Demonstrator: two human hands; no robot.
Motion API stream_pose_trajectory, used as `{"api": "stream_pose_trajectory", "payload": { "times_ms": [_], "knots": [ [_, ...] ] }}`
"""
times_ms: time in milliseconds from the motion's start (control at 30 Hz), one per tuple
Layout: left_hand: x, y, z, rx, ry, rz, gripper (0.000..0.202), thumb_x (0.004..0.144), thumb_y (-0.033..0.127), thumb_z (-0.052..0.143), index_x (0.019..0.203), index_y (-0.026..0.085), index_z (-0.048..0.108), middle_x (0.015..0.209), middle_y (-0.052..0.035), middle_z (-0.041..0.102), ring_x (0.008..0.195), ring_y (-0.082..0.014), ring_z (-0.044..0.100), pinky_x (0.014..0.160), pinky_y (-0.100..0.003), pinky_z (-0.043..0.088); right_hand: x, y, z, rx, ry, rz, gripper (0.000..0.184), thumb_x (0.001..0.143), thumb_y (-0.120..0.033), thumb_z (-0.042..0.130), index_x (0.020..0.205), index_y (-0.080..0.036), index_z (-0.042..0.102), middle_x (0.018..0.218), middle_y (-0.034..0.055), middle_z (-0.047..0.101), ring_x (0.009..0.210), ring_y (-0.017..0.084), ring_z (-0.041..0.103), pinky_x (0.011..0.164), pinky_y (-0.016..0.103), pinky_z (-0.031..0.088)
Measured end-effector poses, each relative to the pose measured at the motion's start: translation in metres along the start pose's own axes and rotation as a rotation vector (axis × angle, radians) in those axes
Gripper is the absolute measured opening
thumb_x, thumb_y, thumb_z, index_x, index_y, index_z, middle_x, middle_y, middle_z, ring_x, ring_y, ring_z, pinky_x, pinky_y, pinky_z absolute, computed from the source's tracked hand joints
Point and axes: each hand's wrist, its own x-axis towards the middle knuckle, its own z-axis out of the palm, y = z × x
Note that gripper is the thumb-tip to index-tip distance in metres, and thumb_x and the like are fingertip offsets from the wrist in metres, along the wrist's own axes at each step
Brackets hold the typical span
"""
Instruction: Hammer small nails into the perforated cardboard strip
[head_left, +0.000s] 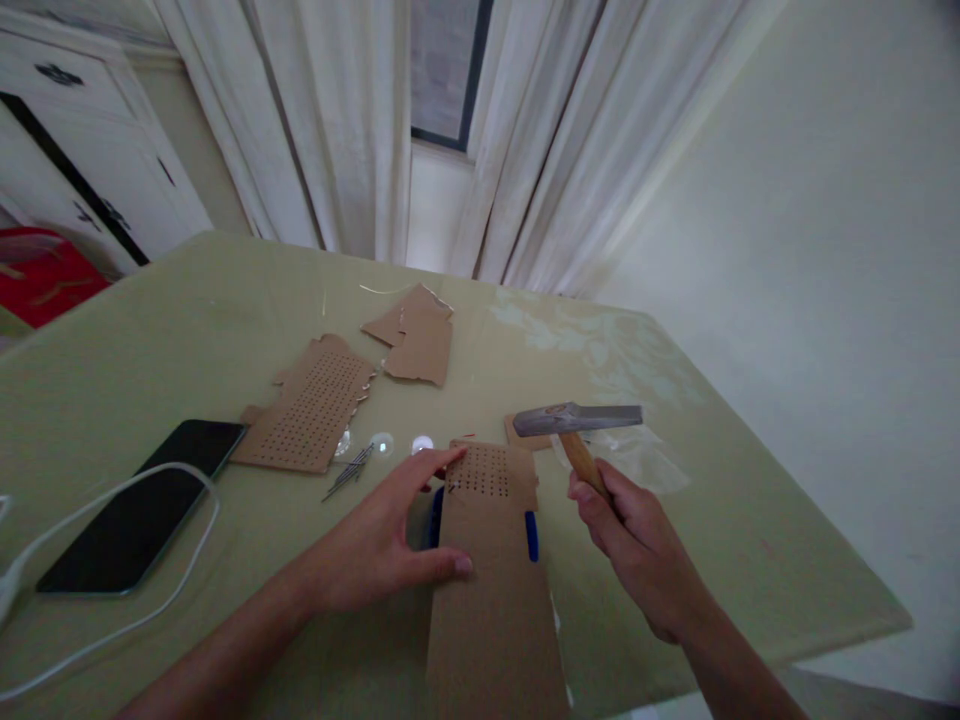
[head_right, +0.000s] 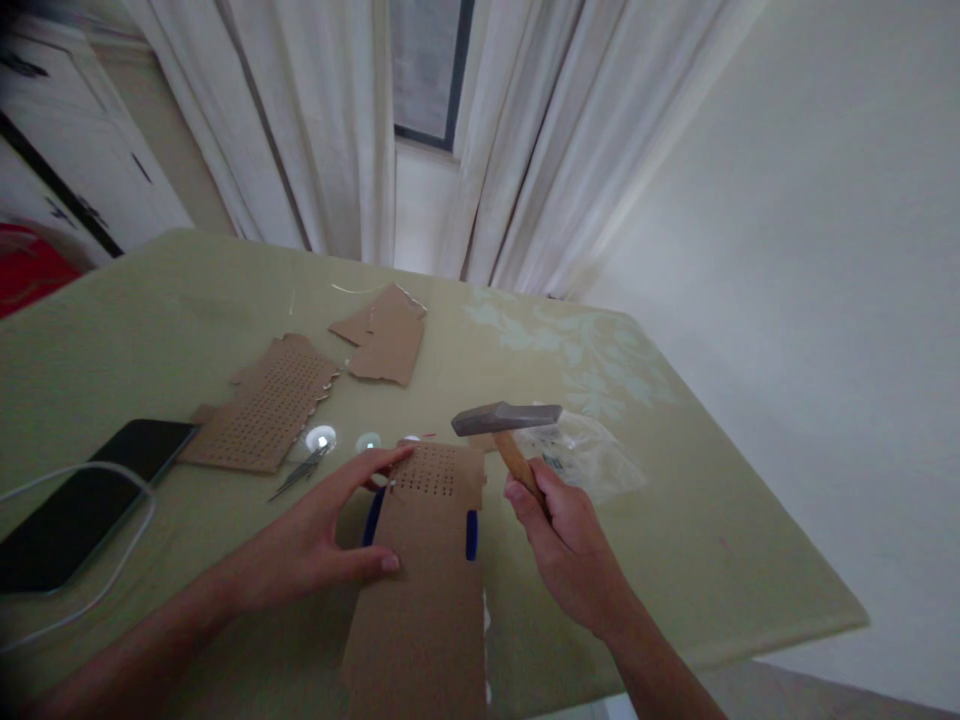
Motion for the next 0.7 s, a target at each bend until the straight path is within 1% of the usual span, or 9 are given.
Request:
{"api": "stream_pose_trajectory", "payload": {
  "times_ms": [100, 200, 300, 400, 467, 567, 700],
  "knots": [
    [0.001, -0.001, 0.002, -0.037, 0.018, -0.009, 0.096, 0.086, 0.037, 0.094, 0.168, 0.038, 0.046, 0.164, -0.014, 0.063, 0.136, -0.0339, 0.072, 0.109, -0.051, 0.064, 0.0, -0.004, -0.002, -0.043, -0.009, -0.01, 0.045, 0.113, -0.062, 0.049, 0.089, -0.025, 0.054, 0.072, -0.0053, 0.042, 0.059, 0.015, 0.038, 0.051, 0.028, 0.034],
    [0.002, 0.001, 0.002, -0.038, 0.034, -0.017, 0.092, 0.086, 0.036, 0.094, 0.166, 0.038, 0.049, 0.161, -0.0134, 0.065, 0.129, -0.032, 0.075, 0.105, -0.049, 0.066, 0.003, -0.01, -0.003, -0.125, -0.04, -0.051, 0.041, 0.114, -0.056, 0.049, 0.087, -0.025, 0.053, 0.071, -0.0045, 0.047, 0.061, 0.017, 0.045, 0.056, 0.03, 0.037],
    [0.003, 0.002, 0.002, -0.066, 0.04, -0.006, 0.089, 0.087, 0.034, 0.093, 0.165, 0.038, 0.051, 0.16, -0.0132, 0.066, 0.126, -0.0307, 0.076, 0.102, -0.047, 0.068, 0.005, -0.016, -0.002, -0.231, -0.097, -0.108, 0.038, 0.115, -0.049, 0.049, 0.087, -0.025, 0.054, 0.071, -0.0032, 0.056, 0.064, 0.018, 0.054, 0.062, 0.032, 0.04],
    [0.002, -0.001, 0.004, -0.095, 0.046, -0.01, 0.091, 0.087, 0.032, 0.092, 0.166, 0.039, 0.049, 0.163, -0.0129, 0.063, 0.127, -0.0302, 0.076, 0.1, -0.046, 0.069, 0.006, -0.024, -0.001, -0.312, -0.173, -0.149, 0.036, 0.117, -0.048, 0.048, 0.091, -0.024, 0.057, 0.077, -0.0009, 0.064, 0.072, 0.021, 0.062, 0.068, 0.034, 0.042],
    [0.001, -0.003, 0.005, -0.104, 0.041, -0.015, 0.091, 0.088, 0.032, 0.092, 0.167, 0.042, 0.048, 0.163, -0.0113, 0.063, 0.128, -0.0296, 0.075, 0.099, -0.045, 0.069, 0.005, -0.028, 0.0, -0.333, -0.216, -0.154, 0.035, 0.117, -0.048, 0.048, 0.094, -0.024, 0.058, 0.08, 0.0001, 0.066, 0.076, 0.022, 0.064, 0.071, 0.034, 0.043],
    [-0.001, -0.005, 0.006, -0.118, 0.037, -0.008, 0.091, 0.088, 0.033, 0.092, 0.166, 0.044, 0.048, 0.16, -0.0092, 0.065, 0.128, -0.0283, 0.075, 0.1, -0.044, 0.069, 0.006, -0.034, 0.002, -0.336, -0.24, -0.144, 0.035, 0.117, -0.049, 0.046, 0.096, -0.024, 0.058, 0.081, -0.0001, 0.064, 0.076, 0.022, 0.063, 0.074, 0.035, 0.042],
    [-0.001, -0.006, 0.008, -0.123, 0.051, -0.008, 0.09, 0.087, 0.035, 0.094, 0.165, 0.041, 0.049, 0.156, -0.0107, 0.067, 0.126, -0.0295, 0.075, 0.1, -0.046, 0.069, 0.009, -0.038, 0.002, -0.333, -0.233, -0.15, 0.032, 0.116, -0.046, 0.046, 0.093, -0.025, 0.054, 0.08, -0.0005, 0.062, 0.077, 0.023, 0.062, 0.073, 0.035, 0.04]
  ]
}}
